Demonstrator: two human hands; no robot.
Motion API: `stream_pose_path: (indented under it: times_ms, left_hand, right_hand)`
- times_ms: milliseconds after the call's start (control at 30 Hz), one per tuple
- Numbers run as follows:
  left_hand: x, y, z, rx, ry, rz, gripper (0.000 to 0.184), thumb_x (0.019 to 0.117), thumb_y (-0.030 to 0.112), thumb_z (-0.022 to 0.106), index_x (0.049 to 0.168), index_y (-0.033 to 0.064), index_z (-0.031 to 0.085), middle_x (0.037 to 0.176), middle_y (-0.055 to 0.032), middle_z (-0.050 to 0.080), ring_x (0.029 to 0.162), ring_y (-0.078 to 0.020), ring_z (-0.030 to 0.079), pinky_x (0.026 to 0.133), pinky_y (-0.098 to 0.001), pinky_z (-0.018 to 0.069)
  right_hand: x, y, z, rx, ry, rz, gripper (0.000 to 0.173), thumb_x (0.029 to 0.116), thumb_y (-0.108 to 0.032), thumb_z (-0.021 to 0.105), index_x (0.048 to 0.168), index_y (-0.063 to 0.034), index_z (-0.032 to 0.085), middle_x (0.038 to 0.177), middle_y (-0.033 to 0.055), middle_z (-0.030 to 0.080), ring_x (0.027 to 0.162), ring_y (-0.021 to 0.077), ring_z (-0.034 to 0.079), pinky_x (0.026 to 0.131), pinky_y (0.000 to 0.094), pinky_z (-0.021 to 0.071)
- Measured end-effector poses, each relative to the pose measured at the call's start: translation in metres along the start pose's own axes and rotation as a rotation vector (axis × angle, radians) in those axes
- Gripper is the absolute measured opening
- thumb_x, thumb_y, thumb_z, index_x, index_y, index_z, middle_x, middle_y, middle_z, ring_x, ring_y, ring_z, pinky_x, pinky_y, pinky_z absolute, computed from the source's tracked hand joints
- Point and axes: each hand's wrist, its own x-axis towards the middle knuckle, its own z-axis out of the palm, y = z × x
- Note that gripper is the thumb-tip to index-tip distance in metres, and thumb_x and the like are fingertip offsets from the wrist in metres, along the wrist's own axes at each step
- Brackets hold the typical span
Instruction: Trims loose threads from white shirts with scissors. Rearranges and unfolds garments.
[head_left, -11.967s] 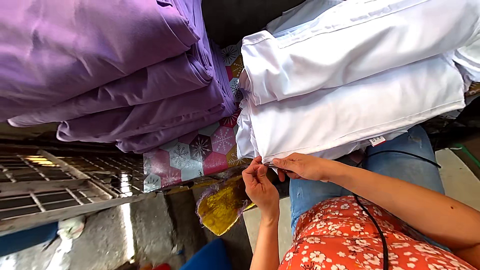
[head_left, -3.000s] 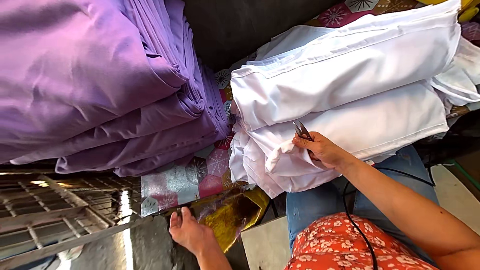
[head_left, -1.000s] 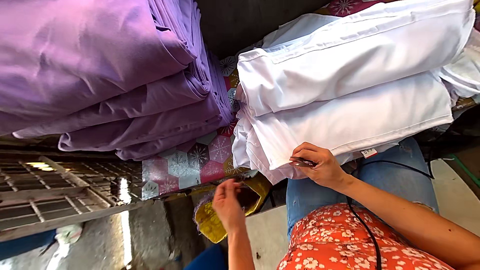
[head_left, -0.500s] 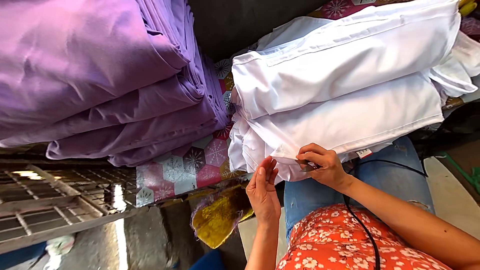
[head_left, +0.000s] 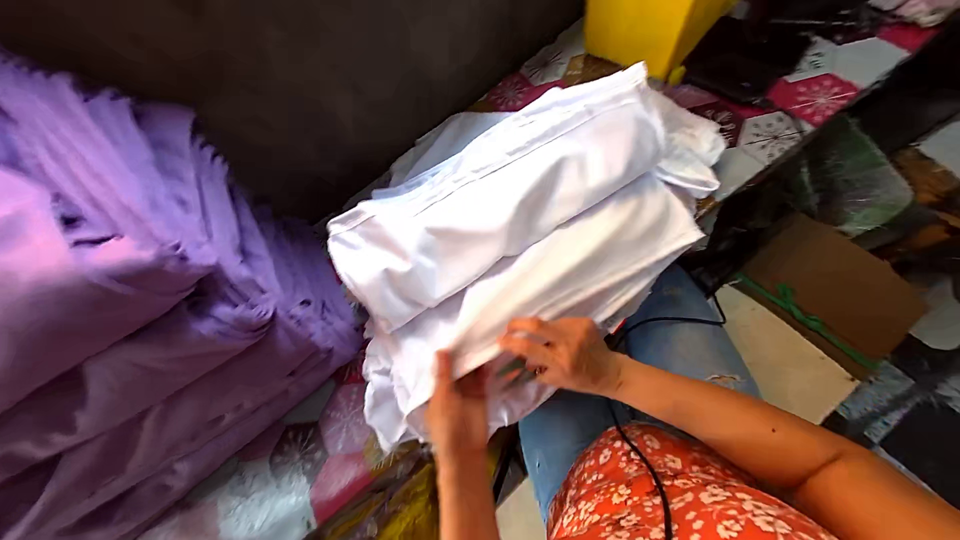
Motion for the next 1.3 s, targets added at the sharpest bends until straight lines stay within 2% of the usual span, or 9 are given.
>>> stream_pose_path:
  times_ms: [300,433,500,600,800,867,967,1067,1300]
  left_hand:
    - [0.040,0.002,-0.024,-0.133,0.027,-0.039,0.039,0.1136,0.032,0.023,0.110,0.0115,0.057,0.086,0.0005,0.076,0.077,-0.0099,0.075,0.071,-0.0259,0.0638]
    - [0.012,-0.006,-0.037,0.814,0.010,0.367,0.032,0.0974,0.006,0.063,0.119,-0.0161,0.057,0.102,-0.0109,0.073,0.092,-0.0097,0.073,0.088,-0.0278,0.0595]
    - [-0.002,0.011,-0.058,1.364,-0.228,0.555,0.057,0.0851,0.025,0.079,0.116,-0.0201,0.063,0.114,-0.0340,0.068,0.112,-0.0420,0.068,0.101,-0.0579,0.0497]
    - [-0.009,0.048,-0.080,1.849,-0.491,0.599,0.050,0.0841,0.035,0.081,0.108,-0.0085,0.072,0.096,-0.0344,0.070,0.089,-0.0578,0.068,0.073,-0.0745,0.0509]
    - [0.072,0.160,-0.077,1.526,-0.607,1.064,0.026,0.0967,0.013,0.054,0.106,-0.0004,0.075,0.104,-0.0174,0.075,0.095,-0.0259,0.074,0.085,-0.0463,0.0594]
    - [0.105,0.188,-0.035,1.448,-0.312,1.211,0.030,0.1010,0.013,0.059,0.117,-0.0112,0.066,0.121,-0.0334,0.065,0.114,-0.0433,0.065,0.100,-0.0559,0.0505]
    - [0.126,0.189,0.010,1.459,-0.042,1.035,0.061,0.0949,0.010,0.064,0.148,-0.0099,0.043,0.156,-0.0407,0.027,0.148,-0.0558,0.023,0.121,-0.0627,0.0219]
    - [0.129,0.141,0.000,1.369,-0.096,0.981,0.062,0.0934,0.019,0.072,0.144,-0.0099,0.049,0.154,-0.0361,0.037,0.146,-0.0496,0.034,0.118,-0.0604,0.0317]
    - [0.171,0.093,-0.035,1.175,0.042,0.404,0.129,0.0683,0.041,0.095,0.161,-0.0005,0.015,0.151,-0.0344,0.040,0.136,-0.0481,0.047,0.109,-0.0643,0.0413]
  right_hand:
    - [-0.071,0.137,-0.107,-0.522,0.391,0.697,0.023,0.0857,-0.006,0.075,0.105,0.0062,0.071,0.102,0.0233,0.070,0.079,0.0356,0.070,0.063,0.0512,0.0555]
    - [-0.087,0.146,-0.105,-0.514,0.447,0.542,0.022,0.0845,-0.010,0.076,0.103,0.0028,0.074,0.094,0.0190,0.072,0.073,0.0276,0.070,0.060,0.0408,0.0561]
    - [-0.085,0.151,-0.108,-0.431,0.431,0.583,0.024,0.0870,-0.009,0.074,0.109,0.0014,0.076,0.093,0.0184,0.072,0.075,0.0279,0.070,0.063,0.0423,0.0565]
    - [-0.065,0.152,-0.125,-0.211,0.375,0.823,0.024,0.0974,-0.008,0.062,0.114,0.0072,0.068,0.093,0.0209,0.071,0.077,0.0265,0.069,0.070,0.0440,0.0573]
    - [0.044,0.173,-0.160,0.454,0.387,1.079,0.019,0.1020,-0.012,0.050,0.117,-0.0030,0.058,0.074,-0.0049,0.052,0.052,0.0010,0.043,0.050,0.0200,0.0423]
    - [0.093,0.192,-0.150,0.462,0.445,1.001,0.016,0.1035,-0.015,0.048,0.115,-0.0064,0.056,0.076,-0.0059,0.052,0.051,0.0004,0.041,0.048,0.0185,0.0389]
    - [0.124,0.205,-0.114,0.173,0.147,0.928,0.040,0.1088,-0.023,0.044,0.136,0.0059,0.054,0.120,0.0208,0.067,0.105,0.0249,0.066,0.095,0.0421,0.0515]
    - [0.112,0.195,-0.093,-0.041,-0.105,0.820,0.045,0.1064,-0.026,0.054,0.139,0.0046,0.056,0.134,0.0310,0.060,0.123,0.0481,0.059,0.104,0.0674,0.0428]
    - [0.042,0.222,-0.056,0.064,0.462,0.922,0.042,0.1079,-0.025,0.048,0.139,0.0021,0.057,0.131,0.0205,0.065,0.118,0.0247,0.064,0.105,0.0393,0.0488]
